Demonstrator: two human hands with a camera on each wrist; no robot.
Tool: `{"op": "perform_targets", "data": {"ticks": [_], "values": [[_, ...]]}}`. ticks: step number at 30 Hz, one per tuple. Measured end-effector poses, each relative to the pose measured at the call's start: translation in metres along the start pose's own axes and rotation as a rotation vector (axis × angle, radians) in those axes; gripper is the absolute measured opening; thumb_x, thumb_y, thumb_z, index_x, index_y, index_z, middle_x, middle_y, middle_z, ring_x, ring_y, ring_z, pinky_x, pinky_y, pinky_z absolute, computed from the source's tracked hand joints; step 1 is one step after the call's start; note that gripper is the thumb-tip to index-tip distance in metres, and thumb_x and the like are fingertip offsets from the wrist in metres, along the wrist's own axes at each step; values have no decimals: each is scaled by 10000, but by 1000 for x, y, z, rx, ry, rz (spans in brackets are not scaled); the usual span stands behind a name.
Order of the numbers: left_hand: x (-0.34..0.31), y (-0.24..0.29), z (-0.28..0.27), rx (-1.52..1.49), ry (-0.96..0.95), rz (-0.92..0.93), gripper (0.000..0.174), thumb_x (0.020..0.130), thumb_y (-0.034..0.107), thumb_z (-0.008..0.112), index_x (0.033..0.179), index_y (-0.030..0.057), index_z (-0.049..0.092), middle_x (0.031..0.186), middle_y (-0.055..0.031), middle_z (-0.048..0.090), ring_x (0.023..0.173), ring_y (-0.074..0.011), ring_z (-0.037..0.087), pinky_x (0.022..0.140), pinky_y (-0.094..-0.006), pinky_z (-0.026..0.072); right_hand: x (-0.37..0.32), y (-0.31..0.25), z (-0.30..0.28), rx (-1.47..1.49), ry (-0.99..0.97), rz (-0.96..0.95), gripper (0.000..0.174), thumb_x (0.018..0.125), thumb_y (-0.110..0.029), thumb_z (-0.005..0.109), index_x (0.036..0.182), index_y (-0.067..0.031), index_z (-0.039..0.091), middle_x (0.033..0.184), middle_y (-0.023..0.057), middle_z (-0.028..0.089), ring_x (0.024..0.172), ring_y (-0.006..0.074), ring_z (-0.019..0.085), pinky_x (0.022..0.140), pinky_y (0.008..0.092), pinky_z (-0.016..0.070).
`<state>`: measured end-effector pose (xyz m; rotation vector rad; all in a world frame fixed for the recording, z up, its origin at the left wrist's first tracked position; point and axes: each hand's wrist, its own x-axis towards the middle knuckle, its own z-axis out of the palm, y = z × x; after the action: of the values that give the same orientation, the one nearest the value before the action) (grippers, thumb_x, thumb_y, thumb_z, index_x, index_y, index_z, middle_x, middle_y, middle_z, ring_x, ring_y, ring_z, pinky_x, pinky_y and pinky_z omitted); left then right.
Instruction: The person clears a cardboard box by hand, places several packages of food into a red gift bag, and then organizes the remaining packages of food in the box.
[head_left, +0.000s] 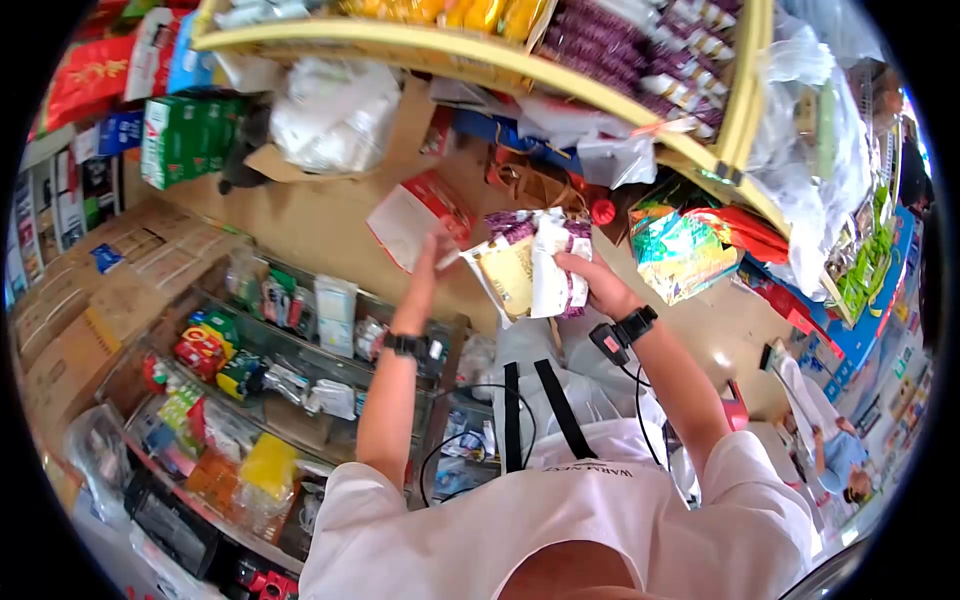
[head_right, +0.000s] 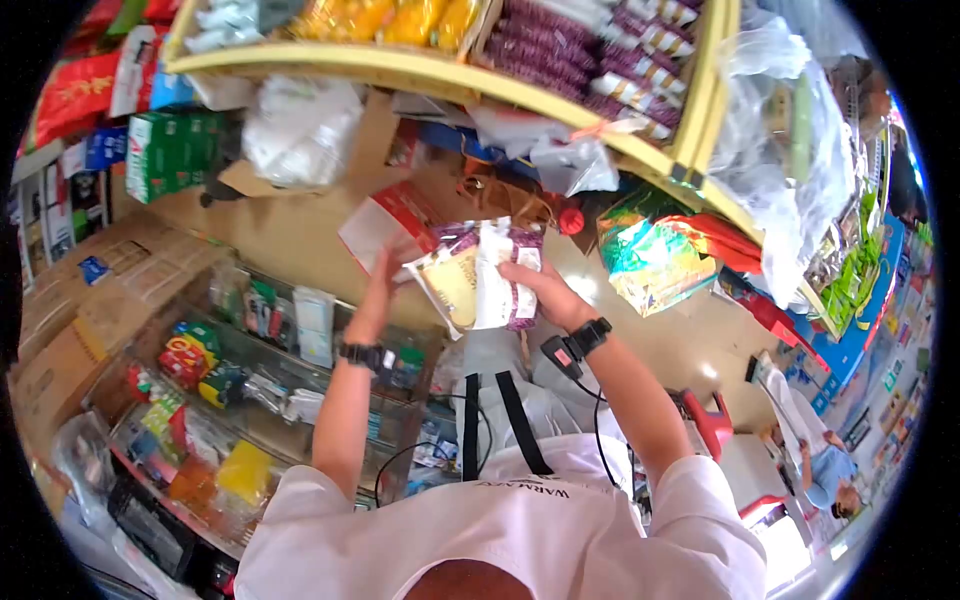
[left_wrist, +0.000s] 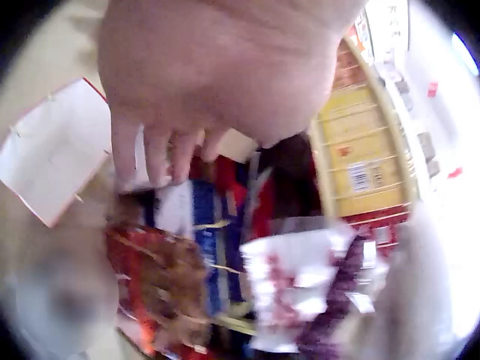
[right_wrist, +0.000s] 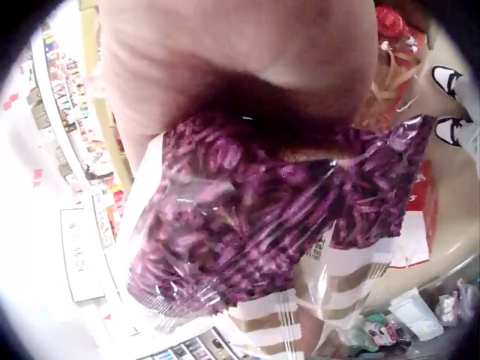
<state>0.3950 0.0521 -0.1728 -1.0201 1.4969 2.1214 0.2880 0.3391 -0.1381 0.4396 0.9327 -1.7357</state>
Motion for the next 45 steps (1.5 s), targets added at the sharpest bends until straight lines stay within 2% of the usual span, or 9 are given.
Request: {"op": "perform_targets", "data": {"ticks": [4,9,25,28,31,33,39,41,45], "values": [[-85,68,92,-93,-212,173,688,1035,503,483,1525,41,343,1476,-100,466,1346,-229,443,1122,-391,369,-53,-42,42,-12,-20,-133,458,966,-211,658,1372,-43,528,1223,54,655,1071,152,651,932,328,534],[-124,110,155,332,-92,414,537,980,195,656,1421,-12,430,1346,-139,566,1223,-207,548,1036,-352,437,-105,-70,60,-81,-6,-362,478,974,-221,653,1385,-36,496,1224,39,635,1058,132,643,910,318,543],[-119,227,185,183,-99,559,403,971,202,662,1291,8,514,1165,-69,630,1043,-129,603,922,-293,494,-154,-112,42,402,30,-398,453,1022,-339,568,1369,-50,534,1221,110,685,1046,237,703,934,398,576],[-68,258,173,329,-73,616,412,948,222,677,1251,-15,529,1087,-98,657,988,-168,625,888,-327,502,-151,-120,43,439,85,-446,459,1010,-369,587,1350,-63,547,1199,103,689,1039,237,702,934,396,574],[-25,306,172,789,51,763,501,901,300,711,1244,-7,513,1038,-213,680,977,-359,666,874,-432,504,-143,-126,44,437,111,-529,443,1019,-371,575,1347,-75,557,1198,95,689,1047,231,698,935,390,574],[14,337,172,1081,-14,736,558,935,319,692,1336,1,470,1122,-171,678,1007,-265,663,879,-389,510,-135,-130,48,454,168,-565,445,1024,-363,569,1359,-72,550,1208,93,687,1053,229,697,935,388,574],[122,344,200,994,-202,677,864,906,178,720,1528,41,136,1177,-260,635,950,-333,695,815,-392,571,-113,-139,78,506,398,-612,487,1049,-366,510,1435,-69,486,1281,104,656,1122,232,673,975,402,556],[150,314,206,861,-338,452,913,911,235,693,1560,99,66,1033,-298,690,859,-413,710,718,-470,564,-106,-140,87,516,472,-598,492,1050,-373,506,1431,-63,491,1287,101,653,1121,235,672,970,400,556],[166,274,223,1199,-407,487,968,956,129,582,1514,-103,-173,1204,-387,602,918,-463,667,775,-504,542,-93,-147,103,599,605,-678,492,1049,-377,508,1424,-58,498,1291,101,651,1121,238,670,967,404,558]]}}
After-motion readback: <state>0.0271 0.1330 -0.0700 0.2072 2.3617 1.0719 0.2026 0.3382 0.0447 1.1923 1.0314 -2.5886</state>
